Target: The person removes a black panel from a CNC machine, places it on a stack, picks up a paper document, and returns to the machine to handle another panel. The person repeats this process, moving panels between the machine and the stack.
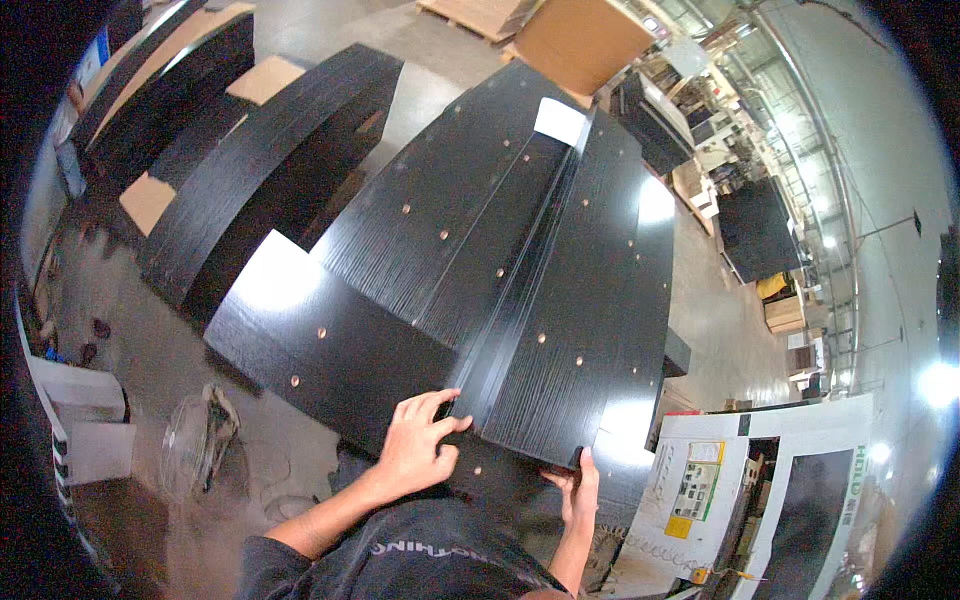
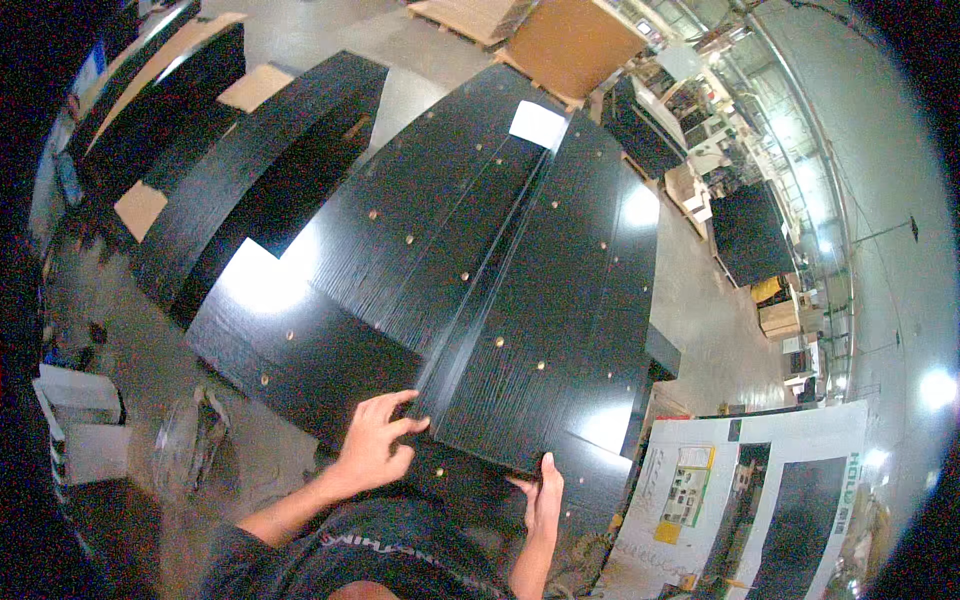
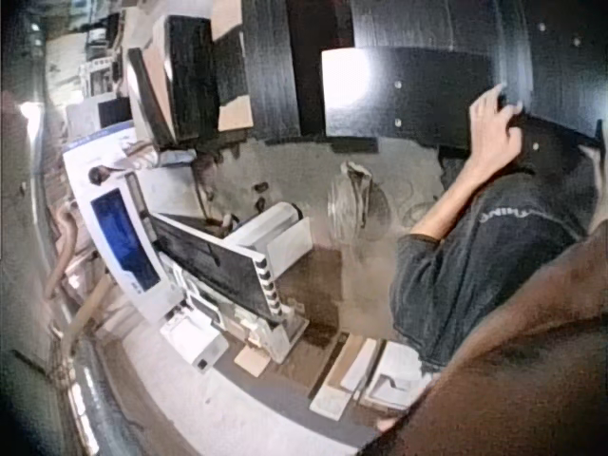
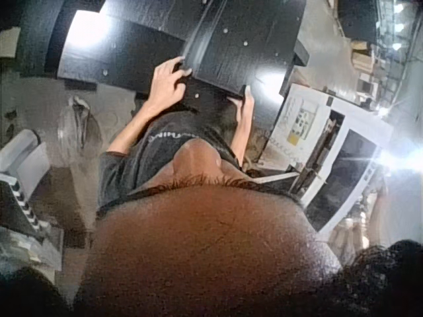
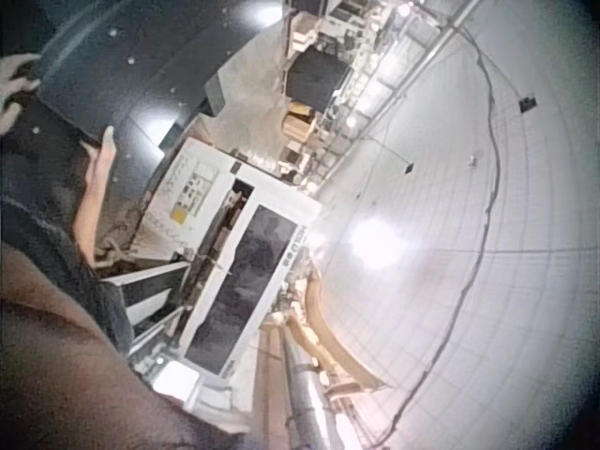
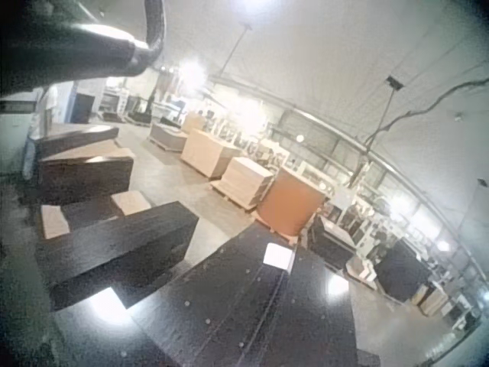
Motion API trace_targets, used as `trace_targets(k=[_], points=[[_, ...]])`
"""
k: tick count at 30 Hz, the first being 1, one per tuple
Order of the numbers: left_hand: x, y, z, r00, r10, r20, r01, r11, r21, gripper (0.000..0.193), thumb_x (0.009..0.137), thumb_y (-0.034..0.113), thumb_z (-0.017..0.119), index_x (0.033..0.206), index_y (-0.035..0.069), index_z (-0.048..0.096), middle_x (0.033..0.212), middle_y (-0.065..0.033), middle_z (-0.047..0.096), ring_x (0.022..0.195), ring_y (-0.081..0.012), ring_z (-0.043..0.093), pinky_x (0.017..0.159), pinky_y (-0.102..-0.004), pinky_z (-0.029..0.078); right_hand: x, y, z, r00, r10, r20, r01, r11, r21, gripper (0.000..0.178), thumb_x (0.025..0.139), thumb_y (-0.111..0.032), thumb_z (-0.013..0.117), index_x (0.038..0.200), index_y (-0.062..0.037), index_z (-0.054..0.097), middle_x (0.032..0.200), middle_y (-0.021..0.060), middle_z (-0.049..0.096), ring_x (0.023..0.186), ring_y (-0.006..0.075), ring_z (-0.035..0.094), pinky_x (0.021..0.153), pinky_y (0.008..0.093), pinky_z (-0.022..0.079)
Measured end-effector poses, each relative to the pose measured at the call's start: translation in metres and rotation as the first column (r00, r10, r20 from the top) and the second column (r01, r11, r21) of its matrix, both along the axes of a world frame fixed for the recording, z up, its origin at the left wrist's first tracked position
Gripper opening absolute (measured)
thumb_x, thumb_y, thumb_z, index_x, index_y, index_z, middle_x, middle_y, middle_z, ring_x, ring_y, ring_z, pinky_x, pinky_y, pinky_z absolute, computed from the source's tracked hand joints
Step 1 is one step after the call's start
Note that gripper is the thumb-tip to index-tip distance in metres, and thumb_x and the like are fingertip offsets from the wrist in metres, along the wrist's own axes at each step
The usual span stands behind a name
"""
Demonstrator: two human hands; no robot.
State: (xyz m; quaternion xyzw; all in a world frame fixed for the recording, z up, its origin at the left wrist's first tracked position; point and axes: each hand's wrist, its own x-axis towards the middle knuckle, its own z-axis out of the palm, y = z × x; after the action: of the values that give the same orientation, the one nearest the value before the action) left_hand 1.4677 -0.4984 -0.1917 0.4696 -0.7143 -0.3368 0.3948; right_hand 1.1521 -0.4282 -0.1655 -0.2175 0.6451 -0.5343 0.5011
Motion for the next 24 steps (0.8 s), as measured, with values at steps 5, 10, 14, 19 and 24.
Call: trace_targets(k=[5,10,14,19,24], points=[[0.008,-0.133,0.011,0.988,0.012,-0.153,0.003,0.995,0.101,0.023,0.092,0.016,0.056,0.097,0.007,0.076,0.104,-0.0137,0.075,0.102,-0.0320,0.071,0.090,-0.0421,0.056,0.006,-0.003,-0.009,0.991,-0.125,0.055,0.129,0.988,-0.085,0.047,0.104,-0.038,0.062,0.123,0.0046,0.061,0.116,0.0138,0.069,0.097,0.0260,0.070,0.082,0.0422,0.060],[-0.048,-0.343,-0.006,0.942,0.015,-0.335,0.022,0.994,0.108,0.034,0.098,0.027,0.063,0.116,0.000,0.070,0.110,-0.0184,0.074,0.108,-0.0295,0.072,0.093,-0.0391,0.054,0.007,0.011,-0.002,0.979,-0.182,0.095,0.190,0.979,-0.075,0.040,0.104,-0.034,0.062,0.117,0.0037,0.066,0.112,0.0128,0.071,0.101,0.0203,0.069,0.091,0.0358,0.055],[-0.136,-0.479,-0.037,0.788,0.092,-0.608,0.241,0.864,0.443,0.042,0.099,0.030,0.064,0.133,0.005,0.063,0.120,-0.0080,0.069,0.101,-0.0191,0.064,0.089,-0.0346,0.052,0.012,0.043,-0.016,0.866,-0.436,0.245,0.470,0.876,-0.104,0.047,0.105,-0.032,0.060,0.139,0.0001,0.055,0.135,0.0151,0.063,0.117,0.0266,0.064,0.099,0.0432,0.053],[-0.171,-0.570,-0.050,0.639,0.256,-0.726,0.267,0.810,0.521,0.051,0.100,0.030,0.062,0.148,0.016,0.053,0.119,-0.0048,0.065,0.097,-0.0165,0.060,0.078,-0.0357,0.052,0.071,0.017,0.033,0.781,-0.595,0.190,0.577,0.804,0.143,0.055,0.103,-0.039,0.060,0.142,0.0005,0.053,0.138,0.0154,0.061,0.121,0.0285,0.061,0.103,0.0443,0.050],[-0.205,-0.618,-0.055,0.526,0.324,-0.787,0.298,0.796,0.527,0.051,0.105,0.028,0.055,0.153,0.013,0.048,0.129,-0.0073,0.063,0.083,-0.0128,0.069,0.058,-0.0254,0.054,0.116,-0.018,0.101,0.695,-0.710,0.113,0.646,0.686,0.335,0.064,0.102,-0.046,0.059,0.144,0.0010,0.051,0.141,0.0156,0.059,0.126,0.0303,0.057,0.106,0.0453,0.047]])
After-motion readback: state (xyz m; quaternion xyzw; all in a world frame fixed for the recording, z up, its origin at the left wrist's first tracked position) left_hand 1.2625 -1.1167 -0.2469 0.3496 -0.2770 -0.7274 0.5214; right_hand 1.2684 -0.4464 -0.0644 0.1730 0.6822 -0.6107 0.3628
